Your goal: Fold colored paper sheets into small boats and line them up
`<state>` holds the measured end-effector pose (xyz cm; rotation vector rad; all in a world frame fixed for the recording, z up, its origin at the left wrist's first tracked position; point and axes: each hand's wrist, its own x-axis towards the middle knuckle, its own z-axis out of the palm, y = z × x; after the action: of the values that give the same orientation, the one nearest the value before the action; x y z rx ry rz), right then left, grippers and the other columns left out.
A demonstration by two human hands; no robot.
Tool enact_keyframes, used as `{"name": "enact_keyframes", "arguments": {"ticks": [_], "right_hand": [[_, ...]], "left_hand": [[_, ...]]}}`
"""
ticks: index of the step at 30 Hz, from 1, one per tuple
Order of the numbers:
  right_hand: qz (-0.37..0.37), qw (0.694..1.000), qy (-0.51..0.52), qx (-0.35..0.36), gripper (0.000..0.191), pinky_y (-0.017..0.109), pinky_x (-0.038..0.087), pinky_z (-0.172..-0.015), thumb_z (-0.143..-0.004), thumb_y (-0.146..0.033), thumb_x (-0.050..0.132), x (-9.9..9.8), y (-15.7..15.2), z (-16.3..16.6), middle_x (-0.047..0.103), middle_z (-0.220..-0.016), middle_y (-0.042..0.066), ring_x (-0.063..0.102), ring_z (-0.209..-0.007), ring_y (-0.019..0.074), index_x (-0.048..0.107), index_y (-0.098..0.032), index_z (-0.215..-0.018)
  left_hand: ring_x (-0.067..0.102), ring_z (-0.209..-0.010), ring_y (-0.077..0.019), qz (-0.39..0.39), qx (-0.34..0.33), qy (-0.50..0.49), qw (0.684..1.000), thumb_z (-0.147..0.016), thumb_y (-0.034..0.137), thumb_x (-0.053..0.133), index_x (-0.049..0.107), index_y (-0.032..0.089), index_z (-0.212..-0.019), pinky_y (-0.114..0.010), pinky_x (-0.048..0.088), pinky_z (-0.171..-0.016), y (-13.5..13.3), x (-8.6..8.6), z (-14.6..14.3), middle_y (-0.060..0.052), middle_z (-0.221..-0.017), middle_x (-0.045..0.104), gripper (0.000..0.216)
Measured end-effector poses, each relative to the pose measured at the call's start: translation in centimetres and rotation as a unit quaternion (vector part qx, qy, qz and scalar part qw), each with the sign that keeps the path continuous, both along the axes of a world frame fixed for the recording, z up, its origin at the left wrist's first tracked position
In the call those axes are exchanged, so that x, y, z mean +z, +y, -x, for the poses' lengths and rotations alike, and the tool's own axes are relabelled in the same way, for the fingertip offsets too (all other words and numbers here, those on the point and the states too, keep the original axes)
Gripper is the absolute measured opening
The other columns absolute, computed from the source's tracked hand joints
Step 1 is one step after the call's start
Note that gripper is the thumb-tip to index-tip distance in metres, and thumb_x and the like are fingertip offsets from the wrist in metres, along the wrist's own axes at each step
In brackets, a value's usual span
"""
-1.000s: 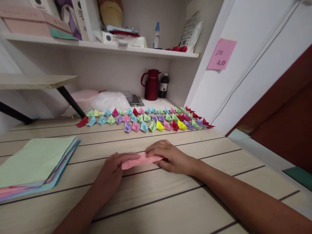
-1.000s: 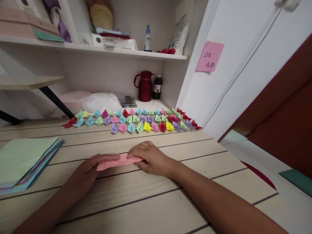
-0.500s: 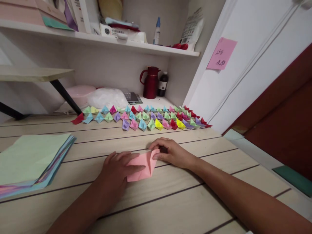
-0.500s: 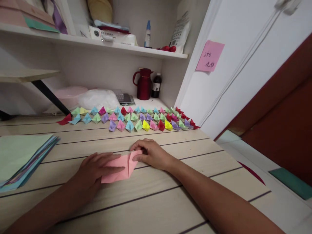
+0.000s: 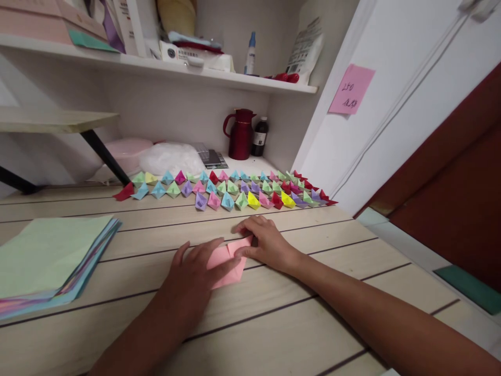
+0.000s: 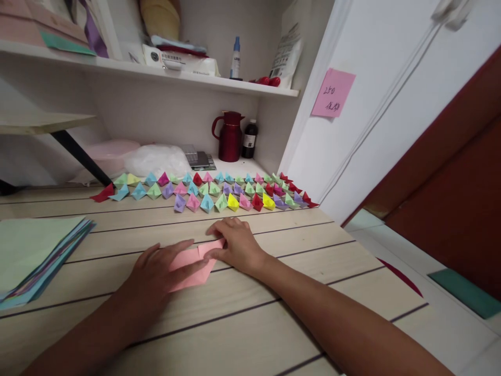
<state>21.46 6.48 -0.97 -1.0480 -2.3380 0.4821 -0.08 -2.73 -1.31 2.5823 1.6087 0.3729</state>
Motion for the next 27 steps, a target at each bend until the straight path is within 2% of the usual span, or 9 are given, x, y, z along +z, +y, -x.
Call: {"name": "enact_keyframes", "arguments": {"ticks": [3,6,10,13,15,19,23,27], "right_hand": [[-0.002,1.0,-0.009,0.008,0.032,0.04,0.035,-0.089,-0.083,-0.033,0.069,0.2,0.0,-0.4,0.064,-0.103,0.005,0.053,-0.099,0.0249,0.061,-0.029,-0.114],[0.007,1.0,-0.005,0.018,0.023,0.039,0.036,-0.089,-0.09,-0.03,0.061,0.5,0.2,-0.9,0.065,-0.103,0.005,0.054,-0.1,0.024,0.063,-0.028,-0.112],[0.003,0.999,-0.039,-0.002,0.023,0.04,0.036,-0.088,-0.078,-0.04,0.073,0.8,0.1,-1.2,0.062,-0.101,0.007,0.052,-0.097,0.0248,0.066,-0.022,-0.091],[0.014,0.999,-0.033,0.008,0.022,0.037,0.037,-0.086,-0.071,-0.029,0.079,1.0,-0.2,-0.9,0.061,-0.097,0.005,0.052,-0.094,0.022,0.06,-0.019,-0.076],[0.057,0.998,0.002,0.022,0.022,0.031,0.039,-0.078,-0.071,-0.022,0.076,1.2,-0.6,-0.8,0.06,-0.089,0.002,0.053,-0.085,0.0181,0.055,-0.019,-0.072],[0.18,0.982,0.056,0.03,0.018,0.022,0.036,-0.057,-0.076,-0.025,0.069,1.8,-1.6,-0.7,0.055,-0.072,-0.004,0.049,-0.065,0.0123,0.052,-0.02,-0.081],[0.183,0.98,0.081,0.014,0.026,0.022,0.038,-0.059,-0.075,-0.018,0.066,1.8,-2.1,-0.3,0.057,-0.075,-0.004,0.051,-0.065,0.0119,0.055,-0.023,-0.098],[0.225,0.956,0.188,-0.018,0.021,0.021,0.037,-0.051,-0.08,-0.016,0.056,1.3,-1.9,0.2,0.053,-0.067,-0.006,0.049,-0.055,0.0104,0.055,-0.024,-0.099]], "left_hand": [[0.044,-0.129,-0.0327,0.014,-0.024,0.018,0.999,-0.066,0.006,0.052,0.051,0.049,-0.13,-0.064,0.015,-0.107,0.1,-0.2,-0.1,-0.004,-0.146,0.048,0.077],[0.044,-0.129,-0.0338,0.021,-0.032,0.034,0.999,-0.064,0.006,0.054,0.051,0.049,-0.131,-0.065,0.015,-0.106,0.1,-0.1,0.2,-0.005,-0.145,0.05,0.08],[0.044,-0.129,-0.0347,-0.011,-0.046,0.057,0.997,-0.066,0.012,0.062,0.053,0.048,-0.129,-0.066,0.013,-0.106,0.0,0.2,0.2,-0.007,-0.146,0.048,0.073],[0.045,-0.13,-0.0315,-0.081,-0.039,0.049,0.995,-0.075,0.024,0.063,0.062,0.048,-0.118,-0.062,0.01,-0.109,-0.2,0.4,-0.3,-0.002,-0.145,0.05,0.049],[0.045,-0.13,-0.029,-0.128,-0.033,0.044,0.99,-0.081,0.03,0.061,0.066,0.046,-0.111,-0.06,0.009,-0.112,-0.5,0.6,-0.6,0.001,-0.143,0.052,0.034],[0.044,-0.131,-0.0271,-0.163,-0.046,0.04,0.985,-0.084,0.032,0.058,0.069,0.042,-0.105,-0.057,0.006,-0.114,-0.9,1.0,-0.9,0.002,-0.143,0.052,0.026],[0.044,-0.131,-0.0286,-0.148,-0.045,0.023,0.988,-0.083,0.027,0.056,0.068,0.04,-0.106,-0.059,0.008,-0.112,-1.1,0.9,-0.8,0.0,-0.143,0.052,0.029],[0.051,-0.125,-0.0261,-0.149,0.009,-0.005,0.989,-0.079,0.013,0.05,0.064,0.034,-0.115,-0.058,0.012,-0.111,-1.1,1.3,0.1,-0.004,-0.136,0.059,0.044]]}}
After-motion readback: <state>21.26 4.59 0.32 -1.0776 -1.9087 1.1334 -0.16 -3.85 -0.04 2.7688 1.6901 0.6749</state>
